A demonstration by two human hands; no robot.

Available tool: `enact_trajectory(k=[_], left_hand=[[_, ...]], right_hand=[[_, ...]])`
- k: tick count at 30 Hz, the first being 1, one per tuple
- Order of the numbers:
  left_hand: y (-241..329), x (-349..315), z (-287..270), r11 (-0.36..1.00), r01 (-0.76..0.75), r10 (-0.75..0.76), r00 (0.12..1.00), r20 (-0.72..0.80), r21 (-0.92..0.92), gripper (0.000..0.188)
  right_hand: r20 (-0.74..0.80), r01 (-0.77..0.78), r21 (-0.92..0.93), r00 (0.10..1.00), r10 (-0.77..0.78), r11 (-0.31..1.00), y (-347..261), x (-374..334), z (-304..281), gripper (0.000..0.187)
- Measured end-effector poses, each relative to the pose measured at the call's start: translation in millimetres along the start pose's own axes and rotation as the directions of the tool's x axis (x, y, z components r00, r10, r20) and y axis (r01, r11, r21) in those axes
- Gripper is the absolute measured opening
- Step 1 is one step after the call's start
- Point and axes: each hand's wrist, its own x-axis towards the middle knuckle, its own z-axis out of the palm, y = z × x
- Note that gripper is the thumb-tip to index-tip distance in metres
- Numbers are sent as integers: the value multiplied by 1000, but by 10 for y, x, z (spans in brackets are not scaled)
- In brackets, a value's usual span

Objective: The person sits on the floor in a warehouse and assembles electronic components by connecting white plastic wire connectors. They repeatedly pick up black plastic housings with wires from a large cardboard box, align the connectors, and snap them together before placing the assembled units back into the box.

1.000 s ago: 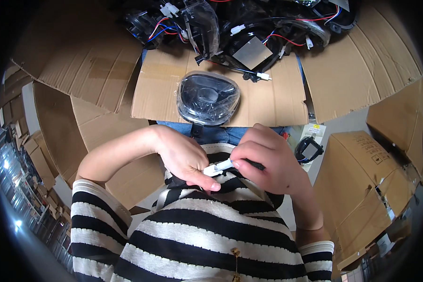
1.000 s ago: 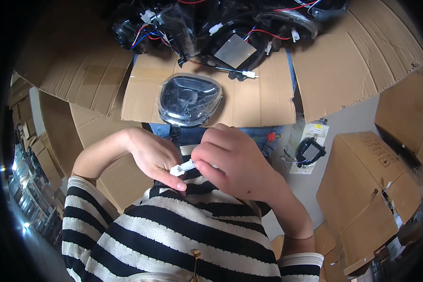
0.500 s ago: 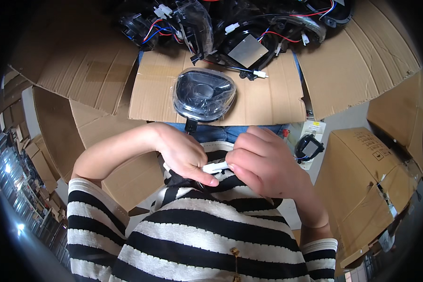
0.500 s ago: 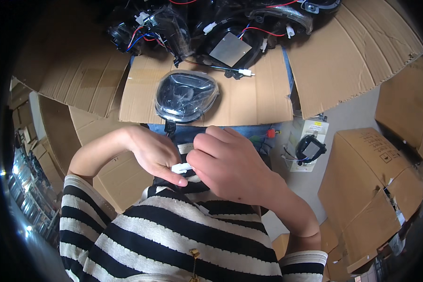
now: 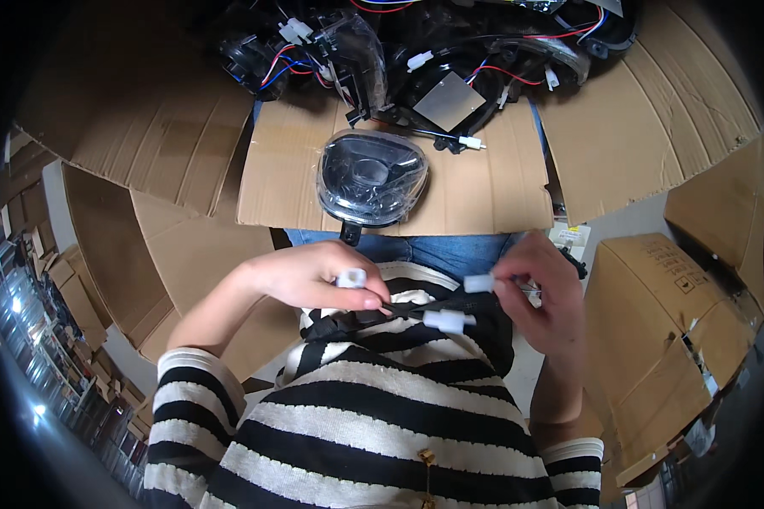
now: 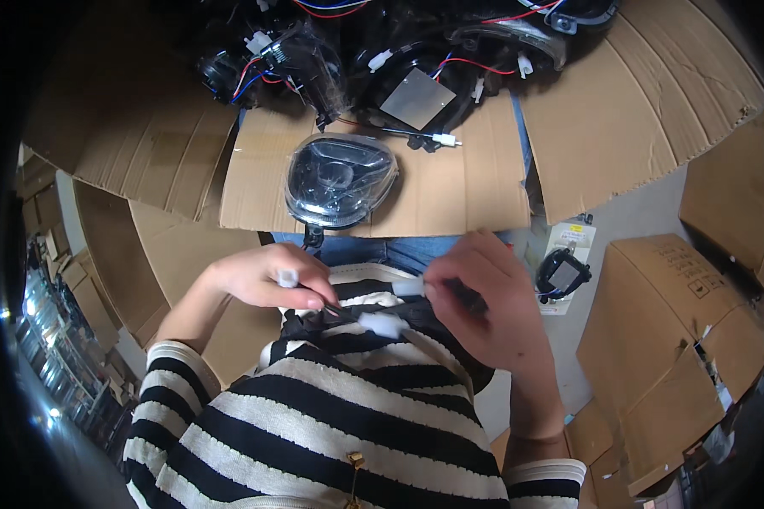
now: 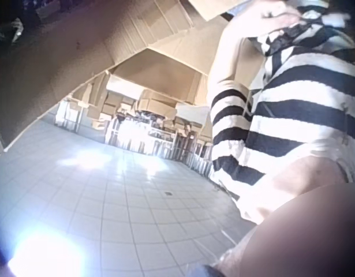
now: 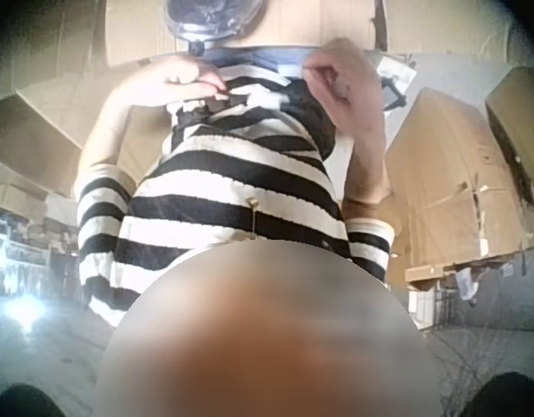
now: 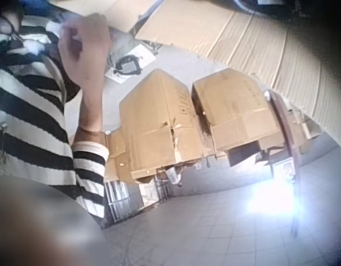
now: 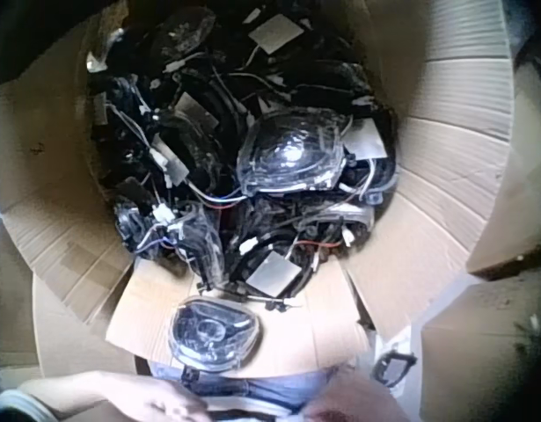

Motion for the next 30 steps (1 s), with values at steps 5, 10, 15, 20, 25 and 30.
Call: enact_trajectory(k=[5, 10, 15, 20, 25, 30], left_hand=[[83, -114, 139, 971, 161, -203, 945, -258, -175, 13], [54, -134, 252, 994, -2, -47, 892, -449, -108, 15], [32, -144, 275, 998, 2, 32, 871, -490, 68, 16], [42, -137, 293, 996, 13, 36, 854, -519, 90, 12], [4, -116, 328, 960, 16, 157, 796, -585, 279, 12], [-39, -123, 341, 828, 80, 341, 715, -610, 556, 18]], right_hand=[[-35, -79, 181, 996, 87, 980, -110, -155, 43, 10], [56, -162, 268, 987, 152, 950, -141, -153, 161, 7], [84, -231, 377, 973, 216, 897, -131, -149, 224, 5], [86, -241, 372, 971, 225, 896, -108, -173, 213, 4], [99, -290, 292, 957, 273, 911, -132, -180, 223, 4], [13, -357, 194, 932, 361, 914, -100, -209, 315, 4]])
